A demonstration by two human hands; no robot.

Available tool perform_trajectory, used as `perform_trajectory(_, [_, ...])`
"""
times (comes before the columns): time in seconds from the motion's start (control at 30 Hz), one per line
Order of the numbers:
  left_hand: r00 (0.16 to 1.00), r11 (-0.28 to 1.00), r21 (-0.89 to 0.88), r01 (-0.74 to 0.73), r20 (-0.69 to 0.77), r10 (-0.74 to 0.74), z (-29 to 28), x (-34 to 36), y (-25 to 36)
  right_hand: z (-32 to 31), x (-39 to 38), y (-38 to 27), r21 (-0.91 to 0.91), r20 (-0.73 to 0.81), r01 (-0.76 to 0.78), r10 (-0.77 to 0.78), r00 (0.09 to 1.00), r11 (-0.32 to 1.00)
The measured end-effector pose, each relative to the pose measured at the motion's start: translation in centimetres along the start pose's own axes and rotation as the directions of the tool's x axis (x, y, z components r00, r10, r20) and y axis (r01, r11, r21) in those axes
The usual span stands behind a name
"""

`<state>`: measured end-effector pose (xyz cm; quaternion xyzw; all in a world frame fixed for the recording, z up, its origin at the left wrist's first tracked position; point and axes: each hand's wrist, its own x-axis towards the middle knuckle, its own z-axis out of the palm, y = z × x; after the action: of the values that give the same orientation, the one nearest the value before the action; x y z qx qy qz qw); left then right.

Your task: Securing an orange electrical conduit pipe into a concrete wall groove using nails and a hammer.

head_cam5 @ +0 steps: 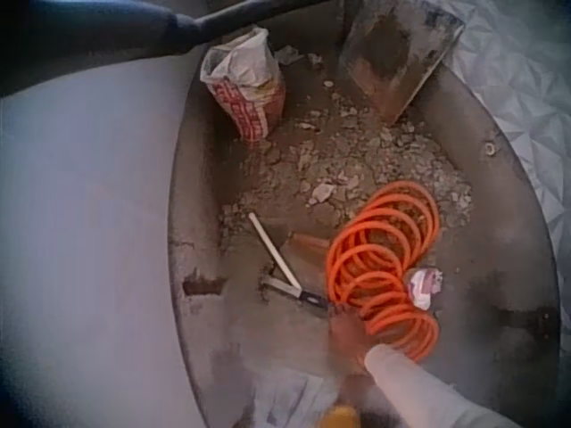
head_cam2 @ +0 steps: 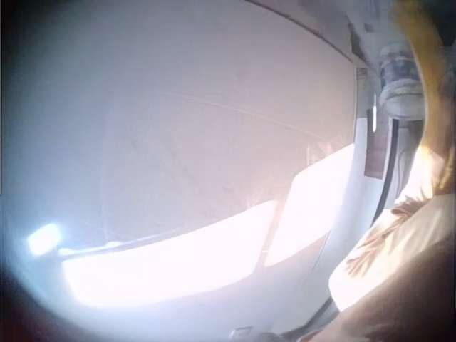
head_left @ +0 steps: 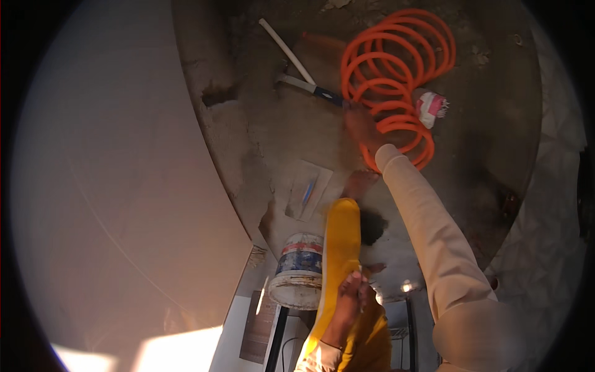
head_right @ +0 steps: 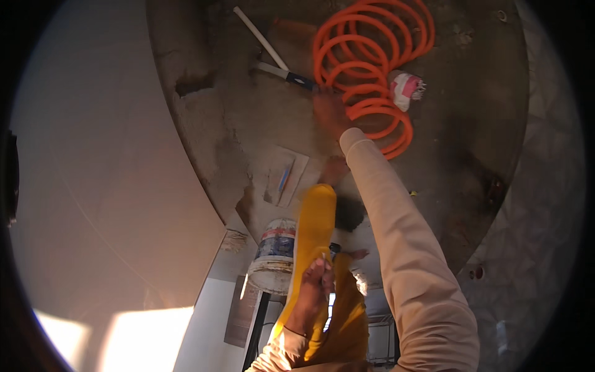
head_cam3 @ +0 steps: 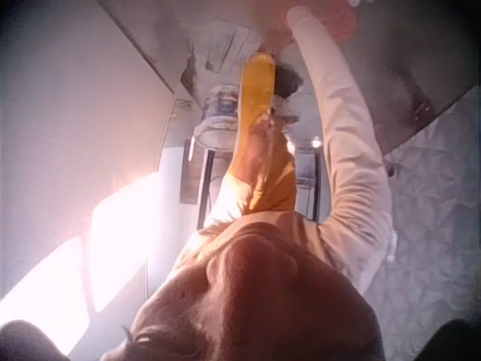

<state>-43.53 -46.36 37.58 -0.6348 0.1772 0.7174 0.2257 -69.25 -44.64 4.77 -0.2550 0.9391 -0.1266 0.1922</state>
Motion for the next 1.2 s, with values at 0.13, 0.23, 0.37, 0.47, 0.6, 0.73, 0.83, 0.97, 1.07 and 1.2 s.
perform_trajectory(0.13, [0.997, 0.995, 0.095, 0.018, 0.08, -0.026, 0.8, -0.2, -0.1, 3.4, 2.6, 0.7, -0.085, -0.035, -0.071, 0.068, 0.997, 0.994])
perform_trajectory(0.23, [0.994, 0.997, 0.032, 0.072, 0.084, -0.074, 0.4, -0.1, 0.1, 3.6, 3.2, -0.2, -0.249, -0.142, -0.03, -0.006, 0.99, 0.968])
perform_trajectory(0.37, [0.995, 0.999, 0.034, 0.025, 0.1, -0.028, 0.7, 0.1, 0.8, -2.4, 3.3, -4.1, 0.224, 0.354, -0.276, 0.185, 0.916, 0.935])
perform_trajectory(0.47, [0.991, 0.989, 0.128, -0.078, 0.12, 0.063, 0.6, 0.8, 0.3, -6.3, -0.2, -4.8, 0.433, 0.43, -0.424, 0.231, 0.873, 0.795])
perform_trajectory(0.6, [0.988, 0.982, 0.137, -0.133, 0.093, 0.121, -1.9, 1.9, 0.8, -15.6, -12.0, -5.3, 0.7, 0.514, -0.476, 0.087, 0.853, 0.532])
perform_trajectory(0.73, [0.966, 0.971, 0.186, -0.154, 0.234, 0.108, 1.3, -2.0, 2.2, -32.9, -28.6, -2.2, 0.731, 0.154, -0.238, 0.185, 0.971, 0.639])
perform_trajectory(0.83, [0.927, 0.801, 0.529, -0.282, 0.364, 0.086, 4.8, -3.6, 1.0, -41.5, -43.9, 0.6, 0.562, 0.157, -0.386, 0.364, 0.918, 0.731])
perform_trajectory(0.97, [0.737, 0.437, 0.684, -0.584, 0.672, -0.068, 10.2, -7.5, -2.5, -47.4, -65.3, -2.4, 0.499, -0.149, -0.519, 0.659, 0.737, 0.694])
perform_trajectory(1.07, [0.812, 0.129, 0.895, -0.428, 0.443, -0.38, 12.6, -7.8, -3.3, -48.2, -76.8, -9.4, 0.555, -0.435, -0.456, 0.71, 0.554, 0.696])
perform_trajectory(1.2, [0.485, 0.105, 0.577, -0.81, 0.76, -0.433, 18.1, -16.0, -21.4, -44.8, -88.7, -16.9, 0.813, -0.27, -0.419, 0.899, 0.344, 0.404])
